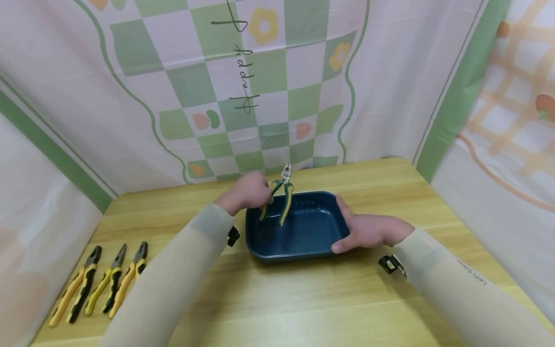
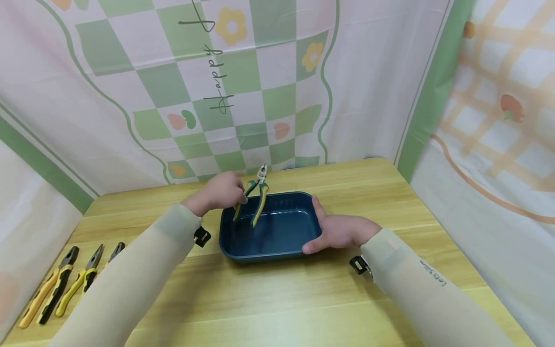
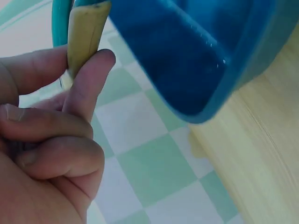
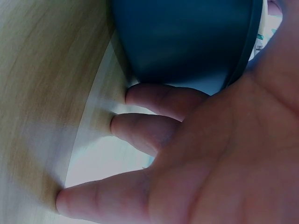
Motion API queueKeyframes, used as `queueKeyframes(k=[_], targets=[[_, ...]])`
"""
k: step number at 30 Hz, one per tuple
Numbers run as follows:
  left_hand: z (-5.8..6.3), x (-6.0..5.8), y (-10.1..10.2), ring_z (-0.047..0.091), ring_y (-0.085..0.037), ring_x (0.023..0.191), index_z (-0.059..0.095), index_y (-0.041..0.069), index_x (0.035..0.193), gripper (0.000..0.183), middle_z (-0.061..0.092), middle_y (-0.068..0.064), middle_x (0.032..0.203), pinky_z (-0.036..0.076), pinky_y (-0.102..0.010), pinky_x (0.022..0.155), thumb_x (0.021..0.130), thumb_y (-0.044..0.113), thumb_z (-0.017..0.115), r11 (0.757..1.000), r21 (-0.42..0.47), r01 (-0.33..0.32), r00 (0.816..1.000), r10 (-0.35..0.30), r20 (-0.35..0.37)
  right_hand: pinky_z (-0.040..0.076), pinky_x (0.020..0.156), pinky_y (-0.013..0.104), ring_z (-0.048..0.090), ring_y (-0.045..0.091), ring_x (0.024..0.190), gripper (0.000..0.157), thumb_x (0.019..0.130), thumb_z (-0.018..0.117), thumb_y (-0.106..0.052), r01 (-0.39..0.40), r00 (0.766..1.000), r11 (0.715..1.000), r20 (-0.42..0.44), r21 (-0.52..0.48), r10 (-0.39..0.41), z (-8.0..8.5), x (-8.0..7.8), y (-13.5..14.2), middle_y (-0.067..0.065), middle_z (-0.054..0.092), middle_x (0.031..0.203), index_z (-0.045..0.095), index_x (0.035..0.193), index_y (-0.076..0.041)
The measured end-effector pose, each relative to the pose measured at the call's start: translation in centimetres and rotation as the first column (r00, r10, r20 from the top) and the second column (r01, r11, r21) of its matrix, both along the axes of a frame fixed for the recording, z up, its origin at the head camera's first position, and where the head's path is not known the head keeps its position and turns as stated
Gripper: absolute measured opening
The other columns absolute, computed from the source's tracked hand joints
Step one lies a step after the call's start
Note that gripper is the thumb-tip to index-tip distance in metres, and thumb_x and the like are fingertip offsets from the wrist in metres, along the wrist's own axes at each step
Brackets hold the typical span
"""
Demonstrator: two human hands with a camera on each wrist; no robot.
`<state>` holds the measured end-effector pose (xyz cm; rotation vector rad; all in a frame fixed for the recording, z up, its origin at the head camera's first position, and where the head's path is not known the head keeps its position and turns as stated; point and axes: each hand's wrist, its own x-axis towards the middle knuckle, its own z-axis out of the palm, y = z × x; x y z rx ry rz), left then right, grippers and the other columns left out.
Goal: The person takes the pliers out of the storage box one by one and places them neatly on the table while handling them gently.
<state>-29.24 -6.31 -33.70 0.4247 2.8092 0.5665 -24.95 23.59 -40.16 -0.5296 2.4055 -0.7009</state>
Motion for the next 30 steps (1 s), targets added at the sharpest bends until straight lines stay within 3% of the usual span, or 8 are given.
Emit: queueKeyframes(k=[9, 15, 21, 27, 30], targets=[[0.2, -0.7, -4.4, 0.058, -0.026, 0.074, 0.068, 0.008, 0.070, 0.016, 0.066, -0.003, 0.069, 0.043, -0.036, 0.066, 0.082, 0.017, 0.062, 0.969, 0.144, -0.203, 0.979, 0.196, 0.060, 0.025, 0.103, 0.047, 0.045, 0.025, 0.117, 0.129, 0.073, 0.072, -0.056, 0.004, 1.000, 1.000, 0.004, 0.002, -0.004, 0.0, 0.1, -0.1, 0.025, 0.013, 0.149, -0.029, 0.141, -0.015], [-0.2, -0.5, -7.4, 0.057, -0.029, 0.079, 0.065, 0.005, 0.076, 0.010, 0.065, -0.006, 0.072, 0.043, -0.041, 0.075, 0.080, 0.013, 0.061, 0.950, 0.154, -0.272, 0.961, 0.262, 0.083, 0.026, 0.103, 0.047, 0.048, 0.023, 0.113, 0.129, 0.073, 0.072, -0.057, 0.007, 1.000, 1.000, 0.003, 0.009, -0.007, 0.0, 0.1, -0.1, 0.025, 0.015, 0.149, -0.029, 0.141, -0.015], [-1.1, -0.1, -9.8, 0.055, -0.024, 0.068, 0.069, 0.005, 0.067, 0.022, 0.065, -0.006, 0.069, 0.043, -0.036, 0.066, 0.083, 0.012, 0.056, 0.963, -0.009, -0.269, 0.959, 0.269, 0.087, 0.026, 0.103, 0.045, 0.048, 0.021, 0.113, 0.128, 0.073, 0.072, -0.055, 0.001, 1.000, 1.000, 0.006, 0.001, -0.001, -0.1, 0.1, 0.0, 0.024, 0.010, 0.150, -0.029, 0.141, -0.015], [-3.7, 1.0, -10.9, 0.051, -0.021, 0.054, 0.067, 0.004, 0.068, 0.032, 0.065, -0.011, 0.070, 0.042, -0.035, 0.058, 0.088, 0.013, 0.044, 0.945, -0.172, -0.278, 0.940, 0.305, 0.156, 0.024, 0.103, 0.048, 0.037, 0.028, 0.122, 0.128, 0.073, 0.073, -0.054, 0.013, 1.000, 1.000, 0.026, -0.027, -0.012, -0.2, 0.1, 0.0, 0.022, 0.006, 0.151, -0.029, 0.142, -0.016], [-4.9, 1.4, -11.1, 0.057, -0.023, 0.059, 0.065, 0.004, 0.070, 0.031, 0.065, -0.011, 0.070, 0.043, -0.036, 0.063, 0.090, 0.013, 0.042, 0.936, -0.225, -0.273, 0.930, 0.316, 0.189, 0.023, 0.104, 0.048, 0.035, 0.029, 0.124, 0.128, 0.073, 0.073, -0.054, 0.009, 1.000, 0.999, 0.028, -0.032, -0.008, -0.2, 0.2, 0.0, 0.022, 0.004, 0.152, -0.029, 0.142, -0.016]])
